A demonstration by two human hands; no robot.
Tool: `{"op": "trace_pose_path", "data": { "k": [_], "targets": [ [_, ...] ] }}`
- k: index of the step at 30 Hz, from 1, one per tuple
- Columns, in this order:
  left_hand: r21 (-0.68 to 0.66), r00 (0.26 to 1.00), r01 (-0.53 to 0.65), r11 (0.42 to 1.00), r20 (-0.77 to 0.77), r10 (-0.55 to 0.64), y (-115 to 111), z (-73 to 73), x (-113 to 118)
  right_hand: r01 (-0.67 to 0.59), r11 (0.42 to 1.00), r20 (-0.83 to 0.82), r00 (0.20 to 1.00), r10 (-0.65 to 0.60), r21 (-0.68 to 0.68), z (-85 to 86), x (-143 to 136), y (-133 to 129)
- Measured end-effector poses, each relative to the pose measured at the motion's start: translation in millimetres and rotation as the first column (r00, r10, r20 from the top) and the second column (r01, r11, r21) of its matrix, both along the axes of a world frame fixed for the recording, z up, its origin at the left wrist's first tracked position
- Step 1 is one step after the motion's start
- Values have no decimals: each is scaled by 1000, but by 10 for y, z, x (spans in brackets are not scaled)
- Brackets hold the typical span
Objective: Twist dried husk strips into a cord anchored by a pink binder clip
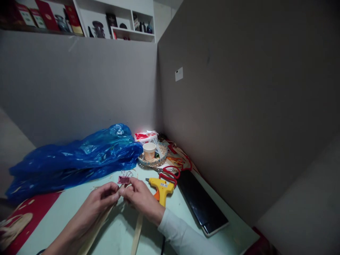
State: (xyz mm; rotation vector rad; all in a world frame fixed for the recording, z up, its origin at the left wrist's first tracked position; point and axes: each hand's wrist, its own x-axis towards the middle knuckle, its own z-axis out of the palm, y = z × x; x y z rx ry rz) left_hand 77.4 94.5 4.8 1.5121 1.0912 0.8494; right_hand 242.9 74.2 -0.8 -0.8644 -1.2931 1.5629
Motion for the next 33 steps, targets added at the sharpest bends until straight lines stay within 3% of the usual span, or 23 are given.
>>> {"op": "trace_pose_path", "data": {
  "k": [3,7,10,14,20,23,26,29,33],
  "targets": [
    [9,1000,1,1000,-16,-1,20,-47,-7,6,1000,21,1000,-7,29,21,12,-2],
    [78,996,37,996,-88,-31,-23,79,19,27,1000,-22,999,-27,-6,40,-9,-13],
    [-9,998,48,999,-46,-49,-43,173,6,49,999,-28,998,-50,-18,47,-22,-17],
    [-103,999,41,994,37,-37,-9,175,-50,57,998,54,997,-59,22,8,-15,0],
    [17,992,-57,998,-114,59,-78,164,53,238,940,314,897,-310,245,-48,-11,14],
    [104,982,-102,989,-146,117,-141,135,133,282,914,346,860,-376,292,-44,-25,-4],
    [111,990,-108,988,-75,117,-157,69,167,245,944,230,928,-294,220,-41,-45,-20],
    [37,992,-93,995,92,89,-144,20,179,194,966,168,960,-223,173,-24,-47,-23],
    [-65,982,-64,996,174,75,-145,40,194,248,919,303,890,-341,305,4,13,9]
  ]
}}
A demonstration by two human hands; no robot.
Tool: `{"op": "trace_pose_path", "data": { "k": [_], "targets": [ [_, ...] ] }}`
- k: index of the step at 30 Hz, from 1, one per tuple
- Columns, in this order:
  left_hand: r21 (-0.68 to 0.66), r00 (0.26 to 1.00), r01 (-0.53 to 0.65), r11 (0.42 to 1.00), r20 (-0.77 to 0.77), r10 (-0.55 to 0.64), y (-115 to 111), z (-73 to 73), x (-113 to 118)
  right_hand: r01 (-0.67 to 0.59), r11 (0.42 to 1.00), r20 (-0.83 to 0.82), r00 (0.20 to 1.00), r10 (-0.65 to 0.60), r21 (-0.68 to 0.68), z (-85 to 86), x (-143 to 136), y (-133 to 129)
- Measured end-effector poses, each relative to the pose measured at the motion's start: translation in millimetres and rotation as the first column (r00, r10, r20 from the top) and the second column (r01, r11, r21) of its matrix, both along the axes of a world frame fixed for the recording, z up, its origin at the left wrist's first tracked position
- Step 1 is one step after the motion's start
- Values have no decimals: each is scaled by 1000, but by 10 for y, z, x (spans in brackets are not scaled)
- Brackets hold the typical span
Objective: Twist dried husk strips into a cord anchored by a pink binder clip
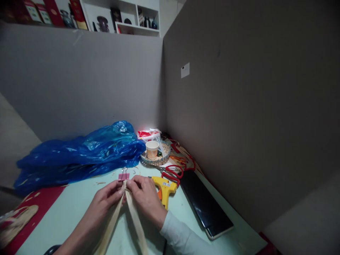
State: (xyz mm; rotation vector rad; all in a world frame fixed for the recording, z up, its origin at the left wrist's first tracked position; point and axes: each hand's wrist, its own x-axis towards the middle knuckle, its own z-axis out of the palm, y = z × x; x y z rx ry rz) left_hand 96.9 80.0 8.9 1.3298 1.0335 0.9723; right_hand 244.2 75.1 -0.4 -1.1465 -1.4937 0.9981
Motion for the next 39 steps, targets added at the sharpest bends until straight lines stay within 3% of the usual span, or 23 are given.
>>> {"op": "trace_pose_path", "data": {
  "k": [5,9,14,19,21,24,26,28,31,34,36,37,39],
  "targets": [
    [-122,998,68,990,22,-66,-32,3,11,14,997,-181,983,-26,-70,4,67,48],
    [-62,988,141,988,-53,-144,-47,-28,1,-89,989,-338,940,44,-117,50,61,37],
    [-33,970,182,983,-160,-185,-96,36,-13,-204,952,-384,917,105,-226,102,99,17],
    [177,954,98,979,-298,-41,-178,101,10,-436,855,-576,789,212,-282,74,114,32],
    [225,949,55,973,-315,19,-182,82,19,-440,850,-583,785,208,-289,70,85,24],
    [219,943,-10,976,-322,82,-137,7,32,-156,972,-297,950,99,-174,59,28,-20],
    [176,949,-39,984,-302,92,-89,-57,38,33,996,49,998,-37,86,29,-3,-64],
    [124,959,-52,991,-271,84,-46,-116,38,30,947,346,926,-147,321,-15,-24,-104],
    [54,974,-55,997,-217,66,-21,-150,33,-51,902,548,808,-215,430,-67,-39,-126],
    [80,970,-65,995,-229,82,-59,-93,34,46,936,456,865,-212,349,-57,-30,-84],
    [160,946,-85,983,-298,130,-107,-33,41,68,988,232,968,-99,135,-26,-9,-27],
    [207,933,-87,975,-327,152,-130,-9,46,4,1000,85,996,-4,-5,-9,4,3],
    [283,918,-68,957,-357,170,-164,15,56,-194,959,-193,969,155,-204,18,28,45]
  ]
}}
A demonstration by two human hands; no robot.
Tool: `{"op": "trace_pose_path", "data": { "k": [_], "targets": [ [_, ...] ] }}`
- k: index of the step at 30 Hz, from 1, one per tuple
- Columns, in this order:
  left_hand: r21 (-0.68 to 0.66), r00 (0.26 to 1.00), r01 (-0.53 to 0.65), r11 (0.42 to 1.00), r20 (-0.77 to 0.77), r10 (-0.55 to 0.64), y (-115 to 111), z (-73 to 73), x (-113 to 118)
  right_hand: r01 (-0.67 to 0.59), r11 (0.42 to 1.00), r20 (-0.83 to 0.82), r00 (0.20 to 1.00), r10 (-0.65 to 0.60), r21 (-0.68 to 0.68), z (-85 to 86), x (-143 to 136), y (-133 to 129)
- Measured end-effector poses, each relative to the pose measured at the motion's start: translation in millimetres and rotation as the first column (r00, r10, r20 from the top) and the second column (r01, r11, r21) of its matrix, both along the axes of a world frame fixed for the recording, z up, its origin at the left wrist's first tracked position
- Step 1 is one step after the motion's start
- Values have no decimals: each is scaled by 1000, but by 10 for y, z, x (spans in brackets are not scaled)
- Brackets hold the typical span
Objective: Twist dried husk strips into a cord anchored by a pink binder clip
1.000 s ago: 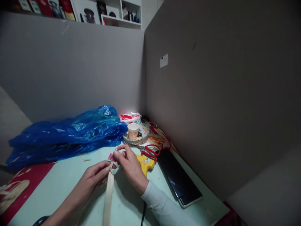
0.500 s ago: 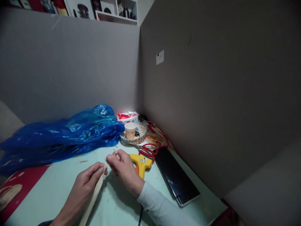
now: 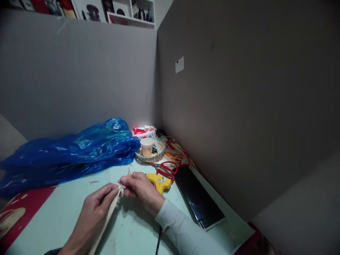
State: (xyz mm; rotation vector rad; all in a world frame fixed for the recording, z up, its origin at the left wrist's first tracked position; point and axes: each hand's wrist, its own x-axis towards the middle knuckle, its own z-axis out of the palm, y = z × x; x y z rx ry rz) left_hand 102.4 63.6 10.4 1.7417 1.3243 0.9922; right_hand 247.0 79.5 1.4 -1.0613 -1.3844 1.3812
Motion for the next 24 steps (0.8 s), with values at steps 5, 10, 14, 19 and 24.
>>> {"op": "trace_pose_path", "data": {
  "k": [5,10,14,19,24],
  "targets": [
    [-27,1000,-24,999,3,24,37,-66,4,122,971,154,976,-156,205,4,-8,-76],
    [-136,998,23,990,54,-16,113,-139,-21,-136,714,591,678,-438,686,-86,-50,-183],
    [-146,998,22,989,57,-14,80,-93,-18,45,854,481,810,-334,518,-109,-48,-96],
    [-65,999,35,997,-22,-36,59,-76,-22,35,997,135,990,-44,69,-85,-37,-8],
    [-143,999,39,989,22,-36,169,-238,-60,-29,823,567,739,-365,567,-117,-77,-143]
  ]
}}
